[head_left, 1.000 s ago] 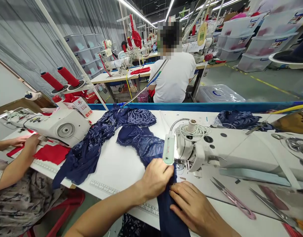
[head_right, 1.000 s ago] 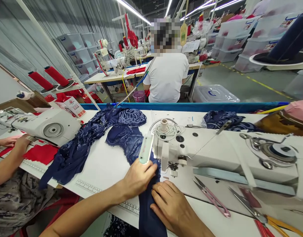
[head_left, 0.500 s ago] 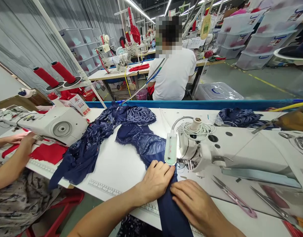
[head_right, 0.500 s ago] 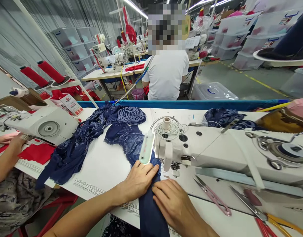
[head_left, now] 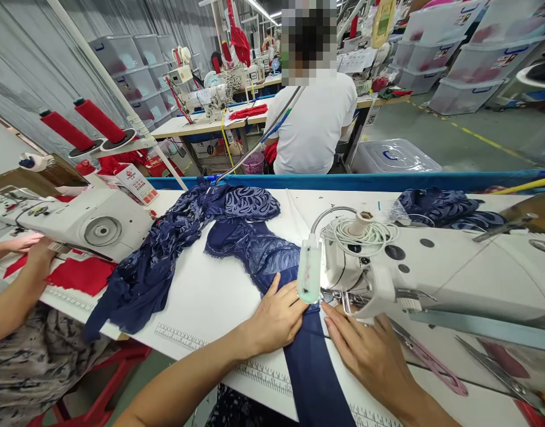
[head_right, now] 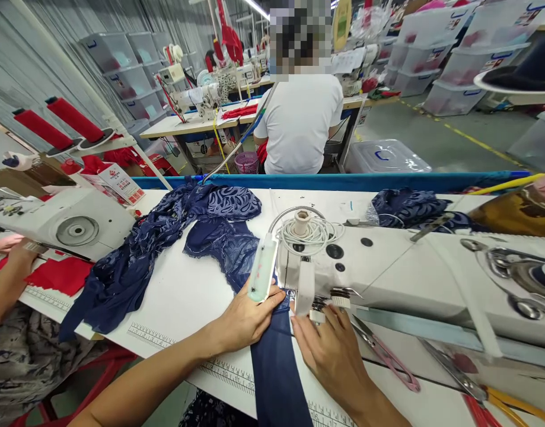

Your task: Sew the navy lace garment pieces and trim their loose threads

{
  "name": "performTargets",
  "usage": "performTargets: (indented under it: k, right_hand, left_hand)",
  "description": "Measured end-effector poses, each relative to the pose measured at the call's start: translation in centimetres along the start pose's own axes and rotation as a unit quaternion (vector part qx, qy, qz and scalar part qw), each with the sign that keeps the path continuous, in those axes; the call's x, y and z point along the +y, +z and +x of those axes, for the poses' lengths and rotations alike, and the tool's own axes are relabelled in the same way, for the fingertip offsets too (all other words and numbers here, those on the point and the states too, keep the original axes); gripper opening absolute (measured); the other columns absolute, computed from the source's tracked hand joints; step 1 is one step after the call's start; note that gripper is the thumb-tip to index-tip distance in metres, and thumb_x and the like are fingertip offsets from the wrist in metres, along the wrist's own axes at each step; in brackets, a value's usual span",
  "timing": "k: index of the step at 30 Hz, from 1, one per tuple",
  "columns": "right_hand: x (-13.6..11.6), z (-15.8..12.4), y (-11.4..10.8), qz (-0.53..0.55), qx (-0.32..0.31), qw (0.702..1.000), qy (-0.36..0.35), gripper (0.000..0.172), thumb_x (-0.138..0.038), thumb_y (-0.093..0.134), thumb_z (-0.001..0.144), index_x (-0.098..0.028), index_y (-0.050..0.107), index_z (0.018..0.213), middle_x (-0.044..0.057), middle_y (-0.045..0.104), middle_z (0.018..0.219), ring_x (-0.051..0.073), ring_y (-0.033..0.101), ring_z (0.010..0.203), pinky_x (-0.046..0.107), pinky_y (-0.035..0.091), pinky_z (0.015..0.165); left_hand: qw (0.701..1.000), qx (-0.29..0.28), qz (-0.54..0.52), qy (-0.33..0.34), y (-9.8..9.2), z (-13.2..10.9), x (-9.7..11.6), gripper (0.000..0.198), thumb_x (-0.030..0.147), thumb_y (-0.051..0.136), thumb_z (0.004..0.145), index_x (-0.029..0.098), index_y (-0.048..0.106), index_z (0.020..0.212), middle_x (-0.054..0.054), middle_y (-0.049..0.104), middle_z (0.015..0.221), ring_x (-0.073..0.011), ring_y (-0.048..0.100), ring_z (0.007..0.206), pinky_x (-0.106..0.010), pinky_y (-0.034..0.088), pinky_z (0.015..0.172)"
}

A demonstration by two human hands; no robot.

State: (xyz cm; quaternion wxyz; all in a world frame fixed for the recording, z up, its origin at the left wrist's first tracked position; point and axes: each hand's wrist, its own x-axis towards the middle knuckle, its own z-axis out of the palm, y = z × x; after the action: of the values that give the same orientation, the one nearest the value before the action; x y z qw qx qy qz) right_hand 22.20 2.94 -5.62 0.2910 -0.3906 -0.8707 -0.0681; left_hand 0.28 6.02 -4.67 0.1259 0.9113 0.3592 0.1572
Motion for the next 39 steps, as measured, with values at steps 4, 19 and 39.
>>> performTargets:
  k: [4, 19, 39]
  right_hand:
    - [-0.6, 0.2, -0.4, 0.010, 0.001, 0.999, -0.047, 0.024, -0.014, 0.050, 0.096, -0.013, 0.065, 0.114, 0.010, 0.071, 0.101, 0.020, 0.064, 0.091, 0.037, 0.041, 0.085]
    - [-0.8, 0.8, -0.2, 0.107, -0.043, 0.992, -0.049, 0.019, -0.014, 0.051, 0.094, -0.016, 0.068, 0.103, 0.007, 0.069, 0.098, 0.016, 0.063, 0.085, 0.033, 0.044, 0.080]
    - [-0.8, 0.8, 0.7, 0.066, -0.020, 0.997, -0.030, 0.029, -0.022, 0.051, 0.096, -0.018, 0.063, 0.123, 0.009, 0.067, 0.110, 0.020, 0.062, 0.099, 0.033, 0.043, 0.083]
  left_hand:
    - [1.000, 0.015, 0.008, -0.001, 0.3, 0.4, -0.4, 0.043, 0.014, 0.043, 0.093, 0.017, 0.046, 0.136, -0.013, 0.056, 0.136, -0.0246, 0.045, 0.135, -0.056, 0.022, 0.120]
    - [0.999, 0.030, 0.032, 0.017, 0.3, 0.7, -1.5, 0.030, 0.016, 0.044, 0.095, 0.017, 0.059, 0.121, -0.012, 0.060, 0.129, -0.0239, 0.047, 0.133, -0.048, 0.034, 0.116]
    - [0.999, -0.013, 0.020, -0.042, -1.4, -5.0, 0.4, 0.045, 0.015, 0.039, 0.097, 0.019, 0.040, 0.143, -0.011, 0.054, 0.141, -0.0222, 0.036, 0.142, -0.056, 0.024, 0.119]
